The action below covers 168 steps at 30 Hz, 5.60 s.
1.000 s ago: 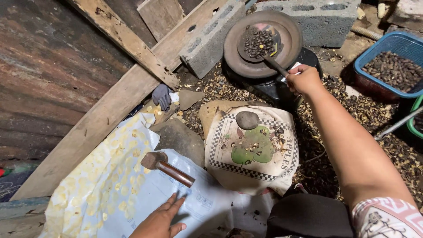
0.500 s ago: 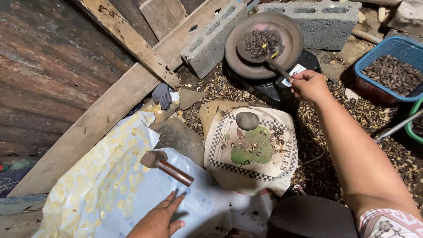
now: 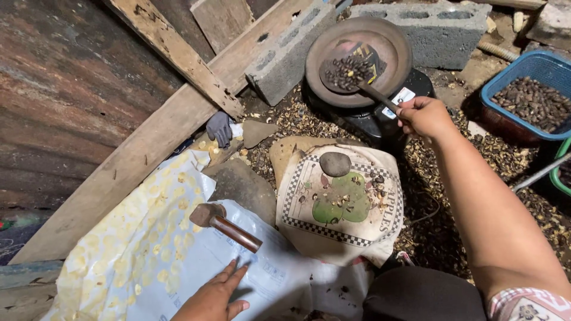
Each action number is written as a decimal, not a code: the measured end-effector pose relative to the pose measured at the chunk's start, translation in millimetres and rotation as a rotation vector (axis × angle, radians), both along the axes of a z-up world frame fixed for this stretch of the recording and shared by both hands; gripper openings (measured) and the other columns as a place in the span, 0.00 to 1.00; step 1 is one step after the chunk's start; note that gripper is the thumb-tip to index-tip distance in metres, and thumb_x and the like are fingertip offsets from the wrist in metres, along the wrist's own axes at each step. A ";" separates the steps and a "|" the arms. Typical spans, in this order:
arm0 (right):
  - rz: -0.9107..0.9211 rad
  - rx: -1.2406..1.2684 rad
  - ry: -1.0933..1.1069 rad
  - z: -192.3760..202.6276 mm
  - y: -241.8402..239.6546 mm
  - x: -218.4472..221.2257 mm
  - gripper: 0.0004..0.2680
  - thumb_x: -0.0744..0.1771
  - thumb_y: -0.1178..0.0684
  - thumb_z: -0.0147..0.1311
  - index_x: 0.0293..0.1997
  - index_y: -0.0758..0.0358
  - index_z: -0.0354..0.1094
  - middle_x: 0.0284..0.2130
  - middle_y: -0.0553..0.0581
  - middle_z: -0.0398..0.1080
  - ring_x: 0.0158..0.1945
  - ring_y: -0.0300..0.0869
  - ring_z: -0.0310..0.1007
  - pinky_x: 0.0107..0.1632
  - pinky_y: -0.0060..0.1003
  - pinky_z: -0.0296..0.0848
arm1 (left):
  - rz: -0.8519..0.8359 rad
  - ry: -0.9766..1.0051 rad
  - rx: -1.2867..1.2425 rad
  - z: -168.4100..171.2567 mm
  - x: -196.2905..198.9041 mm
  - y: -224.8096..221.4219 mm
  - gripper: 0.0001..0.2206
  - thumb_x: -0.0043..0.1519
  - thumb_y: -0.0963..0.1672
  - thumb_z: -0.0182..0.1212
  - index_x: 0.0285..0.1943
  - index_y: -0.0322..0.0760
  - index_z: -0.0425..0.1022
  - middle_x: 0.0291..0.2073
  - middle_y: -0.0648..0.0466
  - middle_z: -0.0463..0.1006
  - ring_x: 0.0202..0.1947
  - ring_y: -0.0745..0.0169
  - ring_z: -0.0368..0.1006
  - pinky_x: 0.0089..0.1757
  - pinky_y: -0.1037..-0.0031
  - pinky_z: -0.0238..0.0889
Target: Roasting nuts in a pan and cracking them using a hammer and stone.
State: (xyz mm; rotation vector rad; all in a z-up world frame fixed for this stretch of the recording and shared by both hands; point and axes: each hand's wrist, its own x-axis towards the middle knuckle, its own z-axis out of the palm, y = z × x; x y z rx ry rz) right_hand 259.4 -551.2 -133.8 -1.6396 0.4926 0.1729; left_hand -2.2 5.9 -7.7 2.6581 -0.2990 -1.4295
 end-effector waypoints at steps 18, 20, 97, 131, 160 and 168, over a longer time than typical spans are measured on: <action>0.040 -0.015 0.002 -2.4 -4.0 2.2 0.04 0.68 0.55 0.59 0.43 0.62 0.71 0.25 0.51 0.71 0.21 0.35 0.65 0.21 0.31 0.60 | -0.010 0.026 0.040 4.9 -0.3 -4.4 0.38 0.63 0.56 0.61 0.79 0.48 0.47 0.78 0.44 0.40 0.77 0.45 0.44 0.70 0.65 0.44; 0.076 -0.060 0.025 1.8 -2.8 1.8 0.04 0.67 0.55 0.59 0.43 0.61 0.71 0.25 0.50 0.71 0.20 0.35 0.66 0.22 0.31 0.61 | -0.010 0.029 0.036 6.5 0.4 -6.2 0.38 0.64 0.56 0.61 0.79 0.48 0.47 0.78 0.44 0.40 0.78 0.45 0.43 0.70 0.65 0.44; 0.807 -0.740 -0.664 -25.9 124.9 -55.5 0.21 0.62 0.51 0.66 0.61 0.56 0.66 0.56 0.74 0.68 0.58 0.67 0.69 0.60 0.50 0.69 | 0.203 -1.080 -0.817 -192.3 108.5 -206.6 0.14 0.55 0.43 0.71 0.49 0.40 0.77 0.45 0.52 0.75 0.52 0.46 0.69 0.52 0.58 0.64; 0.700 -0.820 -0.181 8.9 139.0 -161.4 0.21 0.68 0.45 0.56 0.66 0.61 0.56 0.47 0.78 0.73 0.48 0.69 0.75 0.49 0.56 0.73 | 0.381 -1.072 -0.653 -163.9 99.7 -219.2 0.11 0.55 0.46 0.71 0.45 0.46 0.79 0.47 0.55 0.74 0.53 0.50 0.67 0.55 0.56 0.57; 0.766 -0.744 -0.090 12.1 152.1 -134.8 0.18 0.68 0.45 0.55 0.63 0.60 0.57 0.45 0.75 0.75 0.46 0.66 0.77 0.48 0.54 0.75 | 0.436 -1.096 -0.689 -194.0 94.1 -199.2 0.08 0.59 0.43 0.68 0.46 0.45 0.80 0.48 0.55 0.75 0.55 0.50 0.68 0.56 0.60 0.60; 0.755 -0.863 -0.110 11.4 161.1 -139.8 0.18 0.68 0.45 0.56 0.64 0.57 0.59 0.47 0.72 0.73 0.46 0.66 0.76 0.47 0.56 0.75 | 0.566 -1.057 -0.642 -183.7 98.1 -208.7 0.10 0.52 0.46 0.71 0.42 0.48 0.83 0.43 0.58 0.76 0.50 0.53 0.70 0.52 0.59 0.59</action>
